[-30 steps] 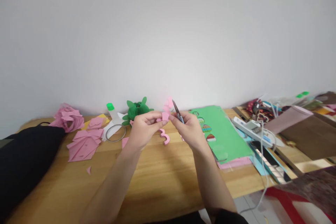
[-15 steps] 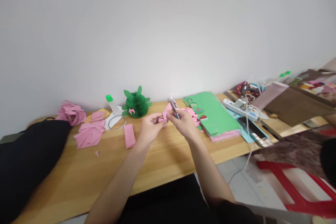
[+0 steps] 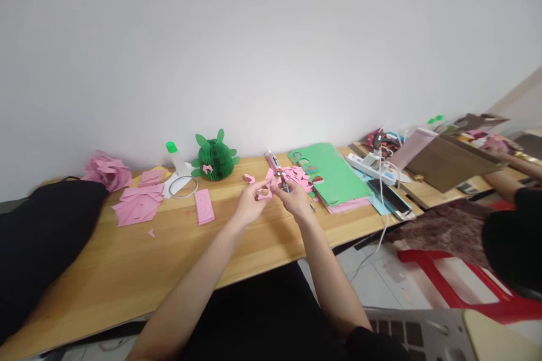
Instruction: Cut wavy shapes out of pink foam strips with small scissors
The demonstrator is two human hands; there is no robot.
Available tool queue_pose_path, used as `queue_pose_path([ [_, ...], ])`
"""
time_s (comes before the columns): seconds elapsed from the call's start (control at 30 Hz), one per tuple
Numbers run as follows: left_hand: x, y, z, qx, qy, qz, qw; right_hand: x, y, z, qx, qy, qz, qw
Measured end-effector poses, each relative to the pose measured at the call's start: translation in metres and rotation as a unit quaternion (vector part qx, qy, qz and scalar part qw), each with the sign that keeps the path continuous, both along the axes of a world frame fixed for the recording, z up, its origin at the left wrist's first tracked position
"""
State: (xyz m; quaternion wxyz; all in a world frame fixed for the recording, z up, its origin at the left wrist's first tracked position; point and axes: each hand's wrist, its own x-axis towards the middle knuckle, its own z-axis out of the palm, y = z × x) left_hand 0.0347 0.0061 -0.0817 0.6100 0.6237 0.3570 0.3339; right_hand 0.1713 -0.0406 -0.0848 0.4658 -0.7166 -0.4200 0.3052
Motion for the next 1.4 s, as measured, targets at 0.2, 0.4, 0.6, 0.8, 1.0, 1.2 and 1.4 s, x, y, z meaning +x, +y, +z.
queue_pose_path([
  [0.2, -0.005, 0.011, -0.003, 0.008, 0.018, 0.019, 1.000, 0.065, 0.027, 0.007, -0.059, -0.011, -0.088, 0.994],
  [0.4, -0.018, 0.007, 0.004, 0.006, -0.055, 0.057, 0.997, 0.075, 0.034, 0.022, -0.028, 0.019, -0.118, 0.992],
  [0.6, -0.031, -0.019, 0.022, -0.007, -0.142, 0.064, 0.988, -0.013, -0.012, 0.015, 0.049, 0.156, 0.000, 0.987],
  [0.8, -0.049, -0.043, 0.031, 0.067, -0.124, 0.093, 0.986, -0.050, -0.042, 0.025, 0.092, 0.278, 0.064, 0.954],
  [1.0, -0.060, -0.034, 0.040, 0.072, -0.126, 0.216, 0.965, -0.034, -0.052, 0.038, 0.094, 0.297, 0.118, 0.943],
  [1.2, -0.071, -0.028, 0.044, -0.058, -0.042, 0.079, 0.994, -0.028, -0.061, 0.039, 0.096, 0.208, 0.198, 0.953],
  [1.4, -0.082, -0.030, 0.044, -0.078, -0.019, 0.012, 0.997, -0.020, -0.060, 0.035, 0.101, 0.167, 0.179, 0.964],
])
